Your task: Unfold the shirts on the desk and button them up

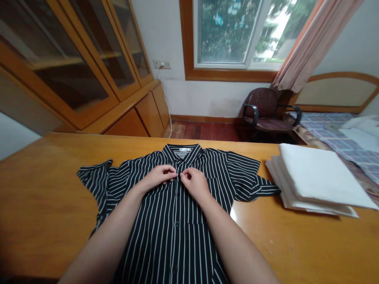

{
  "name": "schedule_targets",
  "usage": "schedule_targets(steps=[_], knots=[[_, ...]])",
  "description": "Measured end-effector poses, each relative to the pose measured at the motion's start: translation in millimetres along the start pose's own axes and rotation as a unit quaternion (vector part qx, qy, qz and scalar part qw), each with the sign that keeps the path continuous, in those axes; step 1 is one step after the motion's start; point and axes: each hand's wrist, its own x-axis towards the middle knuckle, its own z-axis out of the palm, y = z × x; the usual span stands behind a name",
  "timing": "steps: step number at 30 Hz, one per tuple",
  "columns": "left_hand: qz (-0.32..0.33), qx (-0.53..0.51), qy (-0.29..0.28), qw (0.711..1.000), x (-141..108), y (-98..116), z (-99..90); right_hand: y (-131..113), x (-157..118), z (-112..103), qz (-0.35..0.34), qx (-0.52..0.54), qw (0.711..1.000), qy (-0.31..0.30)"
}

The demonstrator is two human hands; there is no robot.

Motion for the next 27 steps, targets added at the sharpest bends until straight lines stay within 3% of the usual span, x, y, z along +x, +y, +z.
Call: schedule_targets(steps=[7,15,27], knots=[[-0.005,-0.005,0.005,1.0,0,-1,0.7,3,0,2,0.009,0.047,0.999,0.003],[0.003,-0.011,0.003,1.0,0,-3,0.3,8,0,1,-0.047,-0.007,0.999,-0.024],[0.009,-0.002,0.001,1.0,-2,1,0.5,7,0,2,-0.042,0.001,0.999,-0.012]])
